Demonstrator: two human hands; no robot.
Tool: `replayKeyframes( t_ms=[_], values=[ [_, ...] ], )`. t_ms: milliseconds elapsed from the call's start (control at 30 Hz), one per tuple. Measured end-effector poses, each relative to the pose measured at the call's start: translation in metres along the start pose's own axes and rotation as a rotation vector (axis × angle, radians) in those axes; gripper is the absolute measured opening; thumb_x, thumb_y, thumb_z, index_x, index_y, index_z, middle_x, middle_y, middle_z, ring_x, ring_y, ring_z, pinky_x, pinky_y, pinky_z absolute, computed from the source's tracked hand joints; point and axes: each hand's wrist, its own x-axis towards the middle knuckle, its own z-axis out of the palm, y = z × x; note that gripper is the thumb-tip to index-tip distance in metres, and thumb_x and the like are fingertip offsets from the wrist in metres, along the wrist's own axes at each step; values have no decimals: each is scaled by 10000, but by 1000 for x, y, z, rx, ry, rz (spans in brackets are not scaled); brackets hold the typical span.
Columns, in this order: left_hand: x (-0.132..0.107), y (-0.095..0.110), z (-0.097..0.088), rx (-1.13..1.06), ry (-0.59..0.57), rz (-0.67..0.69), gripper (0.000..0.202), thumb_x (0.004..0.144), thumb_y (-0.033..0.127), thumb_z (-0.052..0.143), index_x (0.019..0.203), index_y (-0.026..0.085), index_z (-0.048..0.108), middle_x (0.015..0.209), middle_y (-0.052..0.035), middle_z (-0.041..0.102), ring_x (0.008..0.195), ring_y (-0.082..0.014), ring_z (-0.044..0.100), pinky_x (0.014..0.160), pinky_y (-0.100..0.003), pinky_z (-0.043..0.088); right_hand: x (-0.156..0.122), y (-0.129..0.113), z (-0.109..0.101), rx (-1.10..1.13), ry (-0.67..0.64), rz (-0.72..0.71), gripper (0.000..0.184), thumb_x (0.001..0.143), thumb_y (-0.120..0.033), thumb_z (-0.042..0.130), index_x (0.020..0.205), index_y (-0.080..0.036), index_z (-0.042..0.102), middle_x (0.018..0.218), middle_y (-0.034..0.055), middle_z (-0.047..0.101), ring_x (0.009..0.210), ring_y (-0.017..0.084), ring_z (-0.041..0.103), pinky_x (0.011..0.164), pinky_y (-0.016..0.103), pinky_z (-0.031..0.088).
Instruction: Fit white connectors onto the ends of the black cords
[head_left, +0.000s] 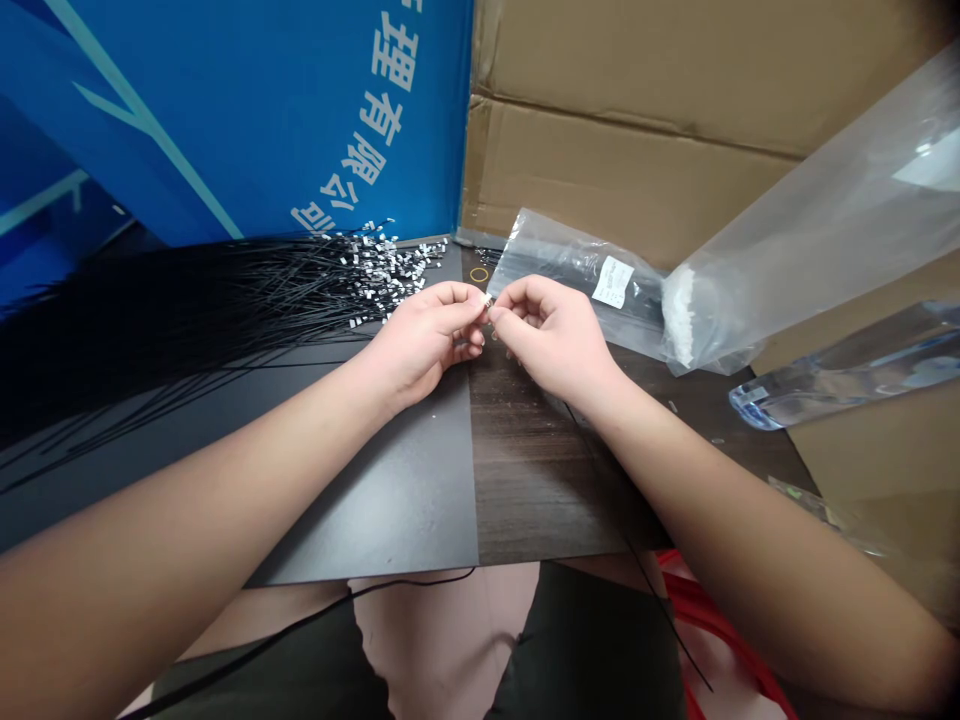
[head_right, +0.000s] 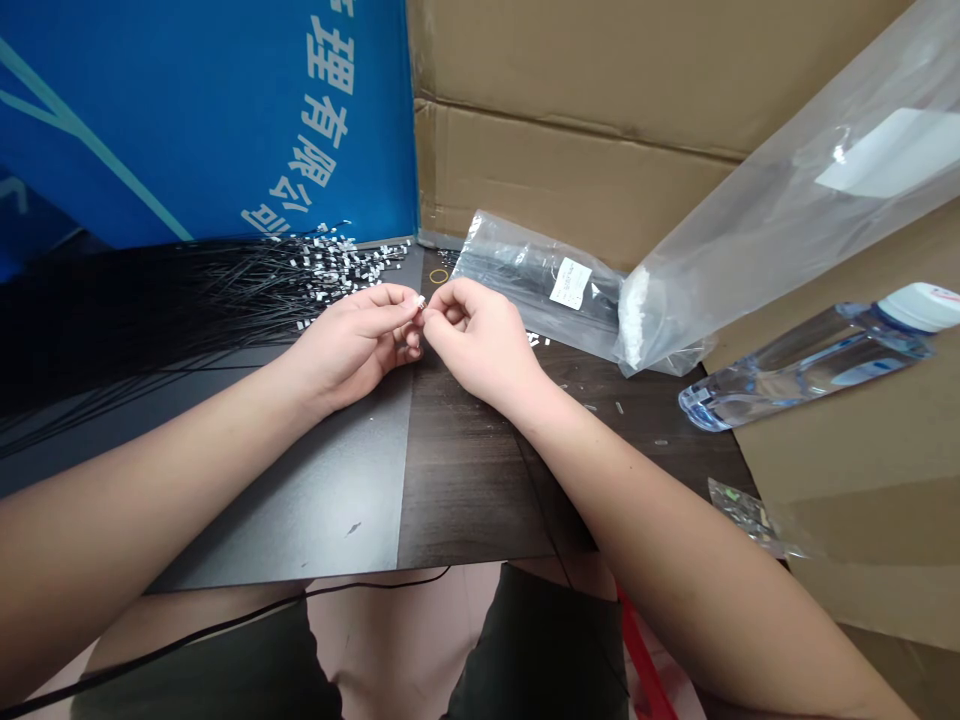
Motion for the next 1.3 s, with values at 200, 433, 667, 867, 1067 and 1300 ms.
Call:
replayKeyframes(
  t_ms=[200,433,667,867,1067,1300],
  values=[
    [1,0,1,1,11,-8,174,864,209,786,801,176,626,694,22,592,615,-91,567,651,-223,512,-1,1,0,-104,14,-59,93,866,-206,649,776,-226,632,754,-14,660,694,143,563,679,310,418],
    [1,-1,-1,32,-4,16,213,846,213,805,808,181,599,716,30,591,626,-85,570,651,-213,510,0,2,-1,-173,15,-88,55,855,-195,640,803,-209,647,766,-13,677,695,141,584,682,304,443],
    [1,-1,-1,24,2,-5,171,882,187,757,808,175,604,703,29,588,614,-84,569,651,-219,516,1,3,-2,-204,7,-98,52,851,-184,637,805,-204,653,766,-13,688,687,135,593,671,295,451],
    [1,-1,-2,63,4,2,179,885,197,763,818,173,599,726,24,604,631,-83,588,673,-220,531,1,4,-1,-196,6,-86,56,846,-177,645,796,-201,656,769,-9,693,676,134,595,661,298,451],
    [1,-1,-1,85,5,22,187,892,189,756,817,175,586,746,22,615,642,-82,594,674,-219,534,1,3,-2,-174,-9,-65,59,834,-156,655,795,-200,658,761,-14,684,671,131,585,656,300,441],
    [1,1,-4,116,-3,30,167,883,172,751,817,172,598,767,14,630,652,-86,608,675,-222,545,3,0,-2,-97,-35,-7,72,831,-143,667,778,-190,654,748,-16,677,659,119,571,633,285,420]
  ],
)
